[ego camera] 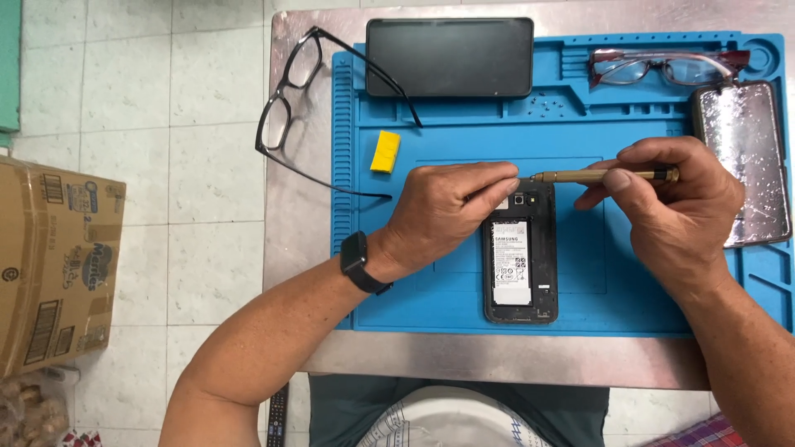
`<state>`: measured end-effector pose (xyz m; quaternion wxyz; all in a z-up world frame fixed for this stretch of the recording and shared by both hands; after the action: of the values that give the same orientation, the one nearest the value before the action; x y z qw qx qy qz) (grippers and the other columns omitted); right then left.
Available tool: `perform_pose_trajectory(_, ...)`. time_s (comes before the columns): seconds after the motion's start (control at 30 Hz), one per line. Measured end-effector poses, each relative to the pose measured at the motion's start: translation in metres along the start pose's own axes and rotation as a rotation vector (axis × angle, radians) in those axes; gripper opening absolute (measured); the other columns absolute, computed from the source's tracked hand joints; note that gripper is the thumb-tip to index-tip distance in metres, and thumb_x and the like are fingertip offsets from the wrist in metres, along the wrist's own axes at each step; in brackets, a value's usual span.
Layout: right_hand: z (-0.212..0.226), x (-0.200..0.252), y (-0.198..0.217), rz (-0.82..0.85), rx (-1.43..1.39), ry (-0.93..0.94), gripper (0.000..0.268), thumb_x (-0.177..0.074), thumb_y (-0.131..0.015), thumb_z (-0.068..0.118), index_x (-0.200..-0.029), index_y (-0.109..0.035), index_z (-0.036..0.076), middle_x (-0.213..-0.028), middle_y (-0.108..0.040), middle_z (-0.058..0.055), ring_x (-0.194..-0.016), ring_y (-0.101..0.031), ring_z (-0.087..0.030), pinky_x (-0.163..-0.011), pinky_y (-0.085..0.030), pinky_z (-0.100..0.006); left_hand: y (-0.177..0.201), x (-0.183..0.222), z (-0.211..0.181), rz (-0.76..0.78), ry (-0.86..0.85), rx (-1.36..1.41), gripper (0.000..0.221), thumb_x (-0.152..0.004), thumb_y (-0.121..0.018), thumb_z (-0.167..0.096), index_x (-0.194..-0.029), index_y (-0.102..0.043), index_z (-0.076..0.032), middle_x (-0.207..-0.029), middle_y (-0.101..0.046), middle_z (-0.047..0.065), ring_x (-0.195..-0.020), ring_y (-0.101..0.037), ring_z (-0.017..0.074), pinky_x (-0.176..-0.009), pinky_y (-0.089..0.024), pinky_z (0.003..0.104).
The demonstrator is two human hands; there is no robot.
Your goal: Reassembling a smartphone by fastening internal screws using a precision screwdriver on an anti-static mat.
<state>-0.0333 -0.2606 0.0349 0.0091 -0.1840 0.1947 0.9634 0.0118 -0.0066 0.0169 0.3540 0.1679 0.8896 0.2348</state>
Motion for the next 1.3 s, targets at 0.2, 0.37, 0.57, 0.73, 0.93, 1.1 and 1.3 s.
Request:
perform_pose_trajectory(0.2,-0.002,0.000,0.003,-0.059,-0.173,-0.114,0.013,-0.113,-0.062,0.003,-0.120,-0.054,-0.004,-0.102,-0.061,-0.020,-0.088,-0.079,-0.040,-0.077,-0.071,-0.041,0.004,-0.010,-0.001,-0.002,0.603,0.775,0.033,-0.101,-0.067,-0.026,-0.122,-0.075,-0.001,-0.102,-0.082,0.019,-0.080,-0.080,0.0202,-0.059,-0.068,0.026)
perform_pose_trajectory(0.37,0.006,0.002,0.001,-0.037,-0.133,0.005,0.015,-0.110,-0.061,0.009,-0.115,-0.053,-0.003,-0.108,-0.071,-0.026,-0.091,-0.082,-0.040,-0.077,-0.069,-0.038,0.002,-0.008,0.002,0.005,0.792,1.159,0.039,-0.100,-0.071,-0.029,-0.121,-0.073,0.005,-0.104,-0.079,0.025,-0.080,-0.079,0.0281,-0.059,-0.067,0.032)
perform_pose_trajectory(0.57,0.012,0.002,-0.004,-0.042,-0.106,0.070,0.015,-0.108,-0.061,0.002,-0.115,-0.053,-0.009,-0.109,-0.071,-0.032,-0.095,-0.080,-0.045,-0.079,-0.072,-0.044,0.000,-0.003,0.004,0.055,0.803,1.270,0.038,-0.104,-0.069,-0.030,-0.123,-0.071,0.003,-0.106,-0.079,0.024,-0.081,-0.080,0.0263,-0.062,-0.066,0.031)
perform_pose_trajectory(0.73,0.013,0.004,-0.002,-0.035,-0.067,0.059,0.013,-0.109,-0.061,0.002,-0.114,-0.054,-0.008,-0.110,-0.072,-0.030,-0.096,-0.081,-0.043,-0.079,-0.069,-0.039,-0.001,-0.003,0.003,0.068,0.803,1.277,0.037,-0.106,-0.067,-0.029,-0.123,-0.071,0.004,-0.106,-0.078,0.024,-0.082,-0.079,0.0262,-0.063,-0.067,0.031)
perform_pose_trajectory(0.93,0.017,0.004,-0.004,-0.042,-0.037,0.046,0.011,-0.110,-0.061,0.001,-0.111,-0.055,-0.008,-0.110,-0.074,-0.030,-0.094,-0.081,-0.041,-0.077,-0.066,-0.037,0.000,-0.003,0.003,0.064,0.798,1.268,0.036,-0.105,-0.067,-0.029,-0.122,-0.071,0.003,-0.106,-0.078,0.023,-0.082,-0.079,0.0259,-0.063,-0.067,0.031)
perform_pose_trajectory(1.1,0.018,0.004,-0.006,-0.067,-0.047,0.037,0.010,-0.109,-0.063,-0.001,-0.109,-0.055,-0.008,-0.106,-0.074,-0.030,-0.091,-0.081,-0.041,-0.075,-0.066,-0.037,-0.001,-0.003,0.005,0.046,0.794,1.273,0.038,-0.106,-0.067,-0.030,-0.123,-0.070,0.004,-0.106,-0.078,0.024,-0.081,-0.079,0.0265,-0.063,-0.067,0.031)
perform_pose_trajectory(1.3,0.021,0.005,-0.007,-0.077,-0.032,0.042,0.009,-0.110,-0.063,-0.002,-0.108,-0.055,-0.007,-0.107,-0.074,-0.029,-0.092,-0.081,-0.039,-0.078,-0.065,-0.036,0.001,-0.004,0.000,0.046,0.785,1.245,0.039,-0.104,-0.069,-0.031,-0.121,-0.071,0.003,-0.105,-0.078,0.024,-0.081,-0.079,0.0260,-0.063,-0.067,0.031)
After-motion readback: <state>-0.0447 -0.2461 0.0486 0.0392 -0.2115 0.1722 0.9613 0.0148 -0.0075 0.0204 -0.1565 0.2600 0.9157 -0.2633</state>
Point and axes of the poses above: each hand's wrist, its own x-axis away from the middle knuckle, its own y-axis out of the back of the hand, z = x × y, the point moved 2 cm from there along -x, towards the middle knuckle
